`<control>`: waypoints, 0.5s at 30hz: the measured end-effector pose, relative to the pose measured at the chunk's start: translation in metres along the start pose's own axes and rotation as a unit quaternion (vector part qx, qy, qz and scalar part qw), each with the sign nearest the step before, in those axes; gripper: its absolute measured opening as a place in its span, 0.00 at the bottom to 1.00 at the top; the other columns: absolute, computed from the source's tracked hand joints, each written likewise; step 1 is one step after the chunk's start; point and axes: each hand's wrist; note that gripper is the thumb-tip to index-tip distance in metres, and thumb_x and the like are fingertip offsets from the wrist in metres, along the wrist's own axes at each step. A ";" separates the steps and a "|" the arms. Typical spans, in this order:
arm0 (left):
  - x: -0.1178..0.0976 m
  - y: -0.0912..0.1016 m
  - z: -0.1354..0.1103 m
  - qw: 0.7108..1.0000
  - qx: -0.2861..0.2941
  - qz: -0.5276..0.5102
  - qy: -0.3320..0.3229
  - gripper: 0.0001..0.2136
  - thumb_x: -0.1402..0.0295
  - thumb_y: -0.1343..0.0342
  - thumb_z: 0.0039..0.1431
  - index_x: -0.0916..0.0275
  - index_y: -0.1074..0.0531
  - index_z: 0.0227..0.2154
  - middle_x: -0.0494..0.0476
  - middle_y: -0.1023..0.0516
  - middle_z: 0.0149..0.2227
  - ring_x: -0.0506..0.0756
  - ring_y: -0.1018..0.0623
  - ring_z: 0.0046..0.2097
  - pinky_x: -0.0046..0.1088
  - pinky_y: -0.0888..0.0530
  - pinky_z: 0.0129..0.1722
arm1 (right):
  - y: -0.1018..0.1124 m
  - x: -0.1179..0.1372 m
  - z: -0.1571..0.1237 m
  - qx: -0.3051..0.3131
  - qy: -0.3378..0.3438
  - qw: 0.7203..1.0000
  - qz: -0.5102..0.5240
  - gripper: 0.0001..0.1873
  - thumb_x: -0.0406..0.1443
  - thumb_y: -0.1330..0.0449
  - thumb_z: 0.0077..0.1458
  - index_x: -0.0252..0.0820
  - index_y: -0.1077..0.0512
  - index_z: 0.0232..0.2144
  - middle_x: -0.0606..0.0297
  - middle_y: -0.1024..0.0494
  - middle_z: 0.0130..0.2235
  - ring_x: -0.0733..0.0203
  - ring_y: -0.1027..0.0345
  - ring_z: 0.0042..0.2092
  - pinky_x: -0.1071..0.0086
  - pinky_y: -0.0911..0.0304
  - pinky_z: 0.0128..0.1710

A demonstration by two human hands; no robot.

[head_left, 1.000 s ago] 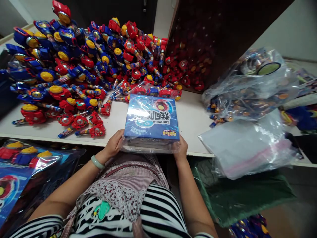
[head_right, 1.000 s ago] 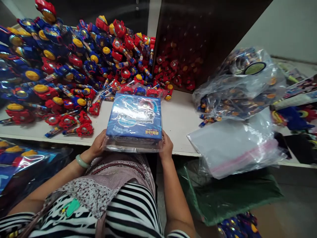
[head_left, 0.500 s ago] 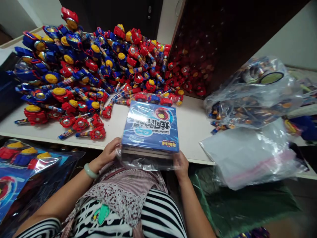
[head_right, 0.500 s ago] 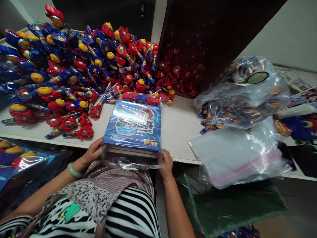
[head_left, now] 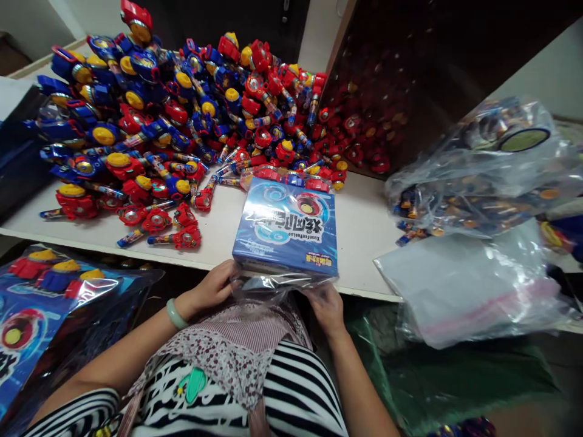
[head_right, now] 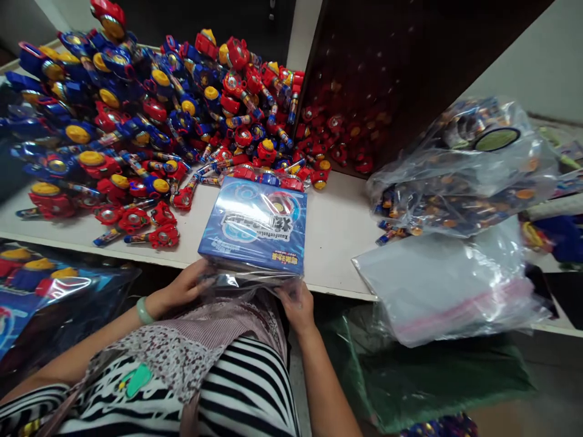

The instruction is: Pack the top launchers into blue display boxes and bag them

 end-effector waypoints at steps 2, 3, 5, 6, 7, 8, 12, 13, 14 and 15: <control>-0.004 -0.015 0.001 0.996 -0.089 0.005 0.022 0.09 0.62 0.48 0.66 0.62 0.28 0.38 0.60 0.23 0.35 0.56 0.24 0.37 0.33 0.25 0.37 | -0.006 0.009 0.006 -0.035 -0.043 0.998 0.004 0.13 0.43 0.36 0.55 0.44 0.28 0.24 0.66 0.22 0.23 0.61 0.29 0.24 0.69 0.32 0.24; -0.007 -0.019 0.004 0.991 -0.131 -0.002 0.038 0.09 0.61 0.48 0.66 0.62 0.29 0.36 0.59 0.24 0.33 0.56 0.25 0.35 0.33 0.26 0.35 | -0.007 0.014 0.010 -0.052 -0.066 0.996 0.010 0.14 0.44 0.36 0.55 0.43 0.28 0.23 0.66 0.22 0.23 0.61 0.29 0.25 0.69 0.32 0.25; -0.013 -0.017 0.012 0.973 -0.211 -0.033 0.092 0.10 0.62 0.49 0.67 0.60 0.31 0.32 0.55 0.27 0.29 0.54 0.27 0.32 0.30 0.28 0.33 | -0.001 0.027 0.015 -0.092 -0.110 0.989 0.033 0.14 0.45 0.36 0.54 0.42 0.28 0.24 0.66 0.23 0.24 0.61 0.28 0.27 0.69 0.31 0.28; -0.016 -0.011 0.016 0.959 -0.250 -0.053 0.125 0.11 0.61 0.48 0.68 0.60 0.32 0.31 0.53 0.28 0.29 0.52 0.28 0.31 0.29 0.29 0.33 | 0.005 0.033 0.018 -0.116 -0.132 0.983 0.047 0.14 0.45 0.35 0.53 0.42 0.28 0.24 0.67 0.23 0.24 0.62 0.29 0.27 0.69 0.31 0.29; -0.019 -0.001 0.020 0.942 -0.287 -0.075 0.155 0.11 0.60 0.47 0.67 0.60 0.33 0.31 0.52 0.28 0.28 0.51 0.28 0.31 0.28 0.29 0.32 | 0.013 0.038 0.019 -0.140 -0.152 0.976 0.061 0.14 0.45 0.35 0.51 0.42 0.28 0.26 0.68 0.24 0.24 0.63 0.29 0.27 0.69 0.32 0.29; -0.022 0.011 0.022 0.927 -0.316 -0.096 0.178 0.12 0.58 0.46 0.67 0.60 0.33 0.32 0.51 0.29 0.28 0.51 0.29 0.30 0.27 0.30 0.31 | 0.021 0.043 0.019 -0.162 -0.173 0.969 0.071 0.14 0.45 0.34 0.50 0.41 0.28 0.27 0.69 0.24 0.24 0.64 0.30 0.26 0.70 0.32 0.29; -0.027 0.046 0.009 0.918 -0.292 -0.131 0.237 0.14 0.55 0.42 0.64 0.60 0.33 0.31 0.48 0.33 0.24 0.49 0.33 0.25 0.26 0.35 0.26 | 0.044 0.049 0.003 -0.167 -0.237 0.955 0.068 0.17 0.47 0.33 0.49 0.41 0.29 0.30 0.72 0.28 0.22 0.67 0.36 0.21 0.72 0.38 0.23; -0.026 0.048 0.001 0.924 -0.258 -0.125 0.254 0.13 0.56 0.42 0.63 0.60 0.33 0.31 0.48 0.33 0.24 0.48 0.34 0.24 0.26 0.36 0.25 | 0.043 0.048 -0.005 -0.153 -0.244 0.956 0.057 0.17 0.48 0.34 0.50 0.41 0.29 0.29 0.71 0.28 0.22 0.67 0.37 0.21 0.72 0.39 0.23; -0.024 0.046 -0.007 0.929 -0.228 -0.113 0.270 0.12 0.58 0.42 0.62 0.61 0.32 0.31 0.47 0.33 0.24 0.48 0.34 0.24 0.26 0.36 0.25 | 0.040 0.046 -0.012 -0.136 -0.247 0.958 0.042 0.16 0.48 0.35 0.50 0.41 0.29 0.30 0.70 0.28 0.23 0.67 0.37 0.22 0.71 0.38 0.24; -0.022 0.041 -0.016 0.933 -0.203 -0.094 0.283 0.10 0.60 0.41 0.60 0.61 0.31 0.32 0.47 0.31 0.24 0.49 0.33 0.25 0.26 0.36 0.26 | 0.035 0.044 -0.020 -0.118 -0.249 0.961 0.022 0.16 0.48 0.35 0.50 0.42 0.29 0.31 0.69 0.27 0.24 0.66 0.36 0.23 0.70 0.37 0.26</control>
Point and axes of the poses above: each hand's wrist, its own z-axis towards the middle knuckle, its own y-axis out of the back of the hand, x = y × z
